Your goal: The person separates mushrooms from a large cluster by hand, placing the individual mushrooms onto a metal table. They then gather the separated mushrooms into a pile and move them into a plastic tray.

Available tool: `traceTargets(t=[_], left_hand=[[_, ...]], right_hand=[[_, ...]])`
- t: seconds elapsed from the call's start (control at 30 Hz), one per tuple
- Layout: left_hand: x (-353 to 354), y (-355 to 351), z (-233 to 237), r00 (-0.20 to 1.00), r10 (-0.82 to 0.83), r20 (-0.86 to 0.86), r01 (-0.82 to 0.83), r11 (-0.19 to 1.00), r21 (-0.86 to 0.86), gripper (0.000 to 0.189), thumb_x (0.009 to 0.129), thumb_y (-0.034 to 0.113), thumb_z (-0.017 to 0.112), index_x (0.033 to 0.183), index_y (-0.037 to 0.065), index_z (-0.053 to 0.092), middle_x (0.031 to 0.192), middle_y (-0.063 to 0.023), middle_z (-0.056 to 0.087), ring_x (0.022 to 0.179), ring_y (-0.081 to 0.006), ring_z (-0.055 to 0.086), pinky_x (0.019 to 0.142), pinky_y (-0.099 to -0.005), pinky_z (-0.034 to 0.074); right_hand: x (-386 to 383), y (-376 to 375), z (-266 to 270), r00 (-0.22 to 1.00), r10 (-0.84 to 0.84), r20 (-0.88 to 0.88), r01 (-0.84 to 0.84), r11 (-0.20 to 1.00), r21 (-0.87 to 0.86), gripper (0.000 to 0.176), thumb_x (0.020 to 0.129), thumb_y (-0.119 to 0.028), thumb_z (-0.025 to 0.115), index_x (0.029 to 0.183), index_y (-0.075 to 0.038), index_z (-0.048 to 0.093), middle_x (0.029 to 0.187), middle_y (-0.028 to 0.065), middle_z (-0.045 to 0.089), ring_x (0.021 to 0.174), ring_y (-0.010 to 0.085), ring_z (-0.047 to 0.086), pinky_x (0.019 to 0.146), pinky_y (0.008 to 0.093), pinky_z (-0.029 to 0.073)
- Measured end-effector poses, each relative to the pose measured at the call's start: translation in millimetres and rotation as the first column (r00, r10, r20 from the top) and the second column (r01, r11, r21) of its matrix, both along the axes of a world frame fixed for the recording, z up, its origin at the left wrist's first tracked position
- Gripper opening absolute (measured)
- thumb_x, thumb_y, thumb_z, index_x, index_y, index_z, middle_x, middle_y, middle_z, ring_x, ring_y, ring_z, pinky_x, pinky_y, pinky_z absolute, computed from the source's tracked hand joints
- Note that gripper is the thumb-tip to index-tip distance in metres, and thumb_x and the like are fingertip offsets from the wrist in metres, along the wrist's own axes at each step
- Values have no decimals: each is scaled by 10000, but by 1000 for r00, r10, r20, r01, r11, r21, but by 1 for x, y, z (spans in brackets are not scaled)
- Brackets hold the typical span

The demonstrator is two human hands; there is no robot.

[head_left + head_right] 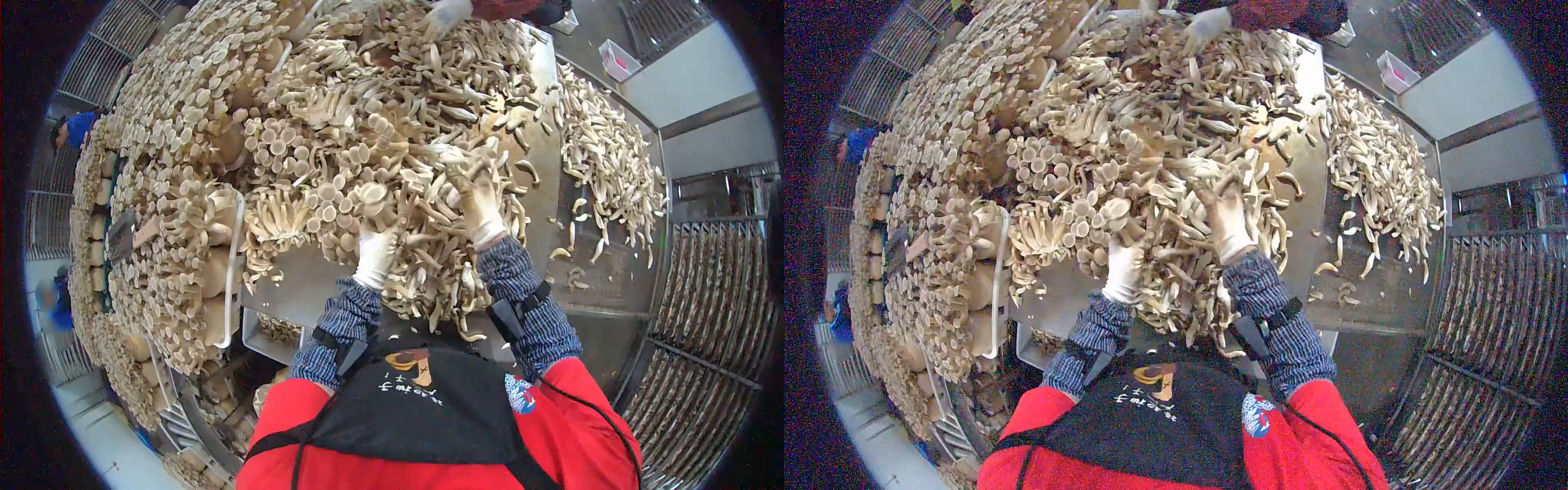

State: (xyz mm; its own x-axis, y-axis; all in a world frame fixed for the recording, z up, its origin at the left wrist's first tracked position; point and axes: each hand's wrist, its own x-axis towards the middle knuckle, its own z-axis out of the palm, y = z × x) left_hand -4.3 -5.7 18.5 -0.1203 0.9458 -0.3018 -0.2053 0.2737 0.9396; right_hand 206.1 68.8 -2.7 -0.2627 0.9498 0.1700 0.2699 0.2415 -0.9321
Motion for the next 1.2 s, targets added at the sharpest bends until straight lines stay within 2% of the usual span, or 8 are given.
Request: traceTargets(t=[0.07,0.1,0.3,0.53,0.6,0.8,0.93,1.2], left_hand=[[-1,0,-3,960,116,-254,-36,954,297,400,789,21,714,1152,-10,548,1048,-79,631,911,-163,608,760,-279,509],[-4,3,19,984,141,105,-146,989,38,359,803,35,708,1131,-14,569,1056,-74,635,922,-152,608,764,-277,504],[-47,15,20,983,116,-143,-104,991,89,349,912,190,623,1194,37,486,999,-58,587,825,-128,600,679,-257,522],[-59,18,25,984,-11,-180,14,1000,15,240,934,126,562,1128,23,466,984,-93,592,788,-151,606,632,-260,528],[-42,16,42,962,-1,274,5,1000,-15,290,922,108,568,1161,17,429,1063,-114,577,847,-165,615,695,-272,544],[-19,13,43,999,-38,17,35,987,157,211,892,116,568,1028,-38,615,925,-127,661,856,-198,637,756,-307,502],[-17,24,-11,491,-114,-864,335,940,66,406,837,145,541,1192,-51,530,1005,-228,647,940,-397,613,818,-428,493],[-12,51,-19,89,-389,-917,399,857,-325,451,718,137,608,1158,54,561,970,-185,660,894,-351,639,775,-437,507]], right_hand=[[-33,9,12,884,-463,64,467,883,-56,719,857,-265,617,1452,-72,262,1341,242,431,1197,400,468,985,499,395],[-41,8,39,867,-427,258,420,904,84,679,860,-306,602,1418,-43,317,1390,266,378,1282,415,372,1071,497,299],[-71,34,24,597,4,803,102,992,-80,530,844,-270,552,1309,-30,467,1310,256,472,1159,384,511,953,477,424],[-31,40,42,849,-33,527,204,941,-269,390,807,-280,620,1017,46,579,933,262,637,889,398,623,793,439,485],[-19,21,60,912,-89,401,207,942,-263,395,849,-286,586,1112,9,579,1039,266,617,987,400,601,837,444,472],[18,-23,40,869,-399,291,466,859,-212,479,889,-187,601,1296,23,462,1173,196,597,1090,284,564,946,355,442],[5,-35,33,771,-594,230,612,790,-13,501,863,-225,602,1296,-13,466,1168,235,594,1028,380,591,905,417,458],[-54,-3,38,897,-176,406,199,980,-15,586,835,-320,630,1325,-61,439,1330,237,459,1246,394,422,1044,443,346]])
